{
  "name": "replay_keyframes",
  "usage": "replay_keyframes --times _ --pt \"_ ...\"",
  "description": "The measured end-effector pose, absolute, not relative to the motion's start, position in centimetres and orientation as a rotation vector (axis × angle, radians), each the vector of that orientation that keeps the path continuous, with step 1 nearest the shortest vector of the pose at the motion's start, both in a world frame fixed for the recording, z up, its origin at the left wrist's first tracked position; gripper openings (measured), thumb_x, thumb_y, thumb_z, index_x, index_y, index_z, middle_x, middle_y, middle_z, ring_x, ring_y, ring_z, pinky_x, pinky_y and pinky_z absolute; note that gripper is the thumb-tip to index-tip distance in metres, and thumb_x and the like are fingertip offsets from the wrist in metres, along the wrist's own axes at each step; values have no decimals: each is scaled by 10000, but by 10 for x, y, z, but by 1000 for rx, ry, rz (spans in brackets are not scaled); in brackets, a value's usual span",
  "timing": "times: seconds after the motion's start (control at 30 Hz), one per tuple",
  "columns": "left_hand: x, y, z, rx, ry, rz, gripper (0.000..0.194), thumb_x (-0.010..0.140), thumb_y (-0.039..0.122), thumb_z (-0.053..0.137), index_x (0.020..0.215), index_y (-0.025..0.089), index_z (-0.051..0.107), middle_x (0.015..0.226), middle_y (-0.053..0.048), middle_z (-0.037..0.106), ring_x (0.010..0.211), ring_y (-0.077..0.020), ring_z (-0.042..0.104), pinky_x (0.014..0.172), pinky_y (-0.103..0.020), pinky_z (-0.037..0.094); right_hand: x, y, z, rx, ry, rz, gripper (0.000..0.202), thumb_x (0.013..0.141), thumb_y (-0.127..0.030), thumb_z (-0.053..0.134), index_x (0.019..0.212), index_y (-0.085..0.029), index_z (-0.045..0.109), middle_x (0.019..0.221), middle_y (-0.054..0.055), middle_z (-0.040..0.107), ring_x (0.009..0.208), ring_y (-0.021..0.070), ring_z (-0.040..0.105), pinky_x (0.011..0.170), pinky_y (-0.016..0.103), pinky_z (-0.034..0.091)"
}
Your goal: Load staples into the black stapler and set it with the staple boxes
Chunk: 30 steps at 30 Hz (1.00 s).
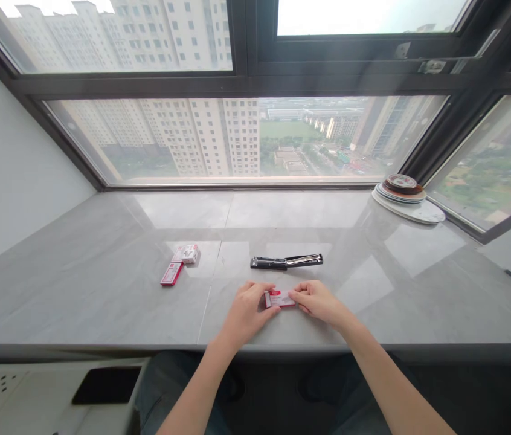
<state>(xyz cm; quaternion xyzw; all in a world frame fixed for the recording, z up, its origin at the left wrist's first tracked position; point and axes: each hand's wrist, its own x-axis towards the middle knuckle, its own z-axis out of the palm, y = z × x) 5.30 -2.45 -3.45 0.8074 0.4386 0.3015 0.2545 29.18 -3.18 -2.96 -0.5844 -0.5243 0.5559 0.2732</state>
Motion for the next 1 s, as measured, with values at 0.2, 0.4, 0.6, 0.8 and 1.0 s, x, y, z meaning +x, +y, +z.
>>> replay_keyframes --times 0.2,0.4,0.6,0.8,1.0 --pt "45 -27 -35 2132 1181 826 353 906 262 735 1251 304 672 1174 -30 700 1136 -233 632 1039 -405 524 317 -30 -31 -1700 -1480 1422 349 908 -533 630 817 -196 612 533 -30 569 452 107 392 472 240 252" --pt "47 -28 -39 2158 1176 868 492 903 243 724 1378 301 612 1236 -45 704 1172 -245 622 1062 -423 514 312 -29 -5 -1747 -1801 884 213 909 -437 653 908 -232 708 596 -26 596 554 154 513 548 262 322" --pt "46 -29 -39 2155 1168 875 530 892 229 725 1399 313 596 1229 -35 709 1173 -249 611 1058 -428 506 264 -9 18 -1630 -2464 486 134 831 -233 686 780 -284 799 727 32 710 690 202 599 591 297 270" --pt "46 -28 -37 2130 1168 864 512 869 224 744 1352 339 621 1194 -15 713 1144 -251 611 1019 -415 511 260 2 19 -1499 -2619 450 106 794 -204 683 707 -223 741 663 31 678 646 188 590 603 293 276" --pt "46 -27 -38 2115 1159 864 563 886 230 724 1419 335 576 1187 -21 711 1149 -252 606 1054 -431 490 307 -21 -6 -1450 -2225 773 126 935 -295 604 915 -228 710 669 -38 635 609 132 542 601 252 345"
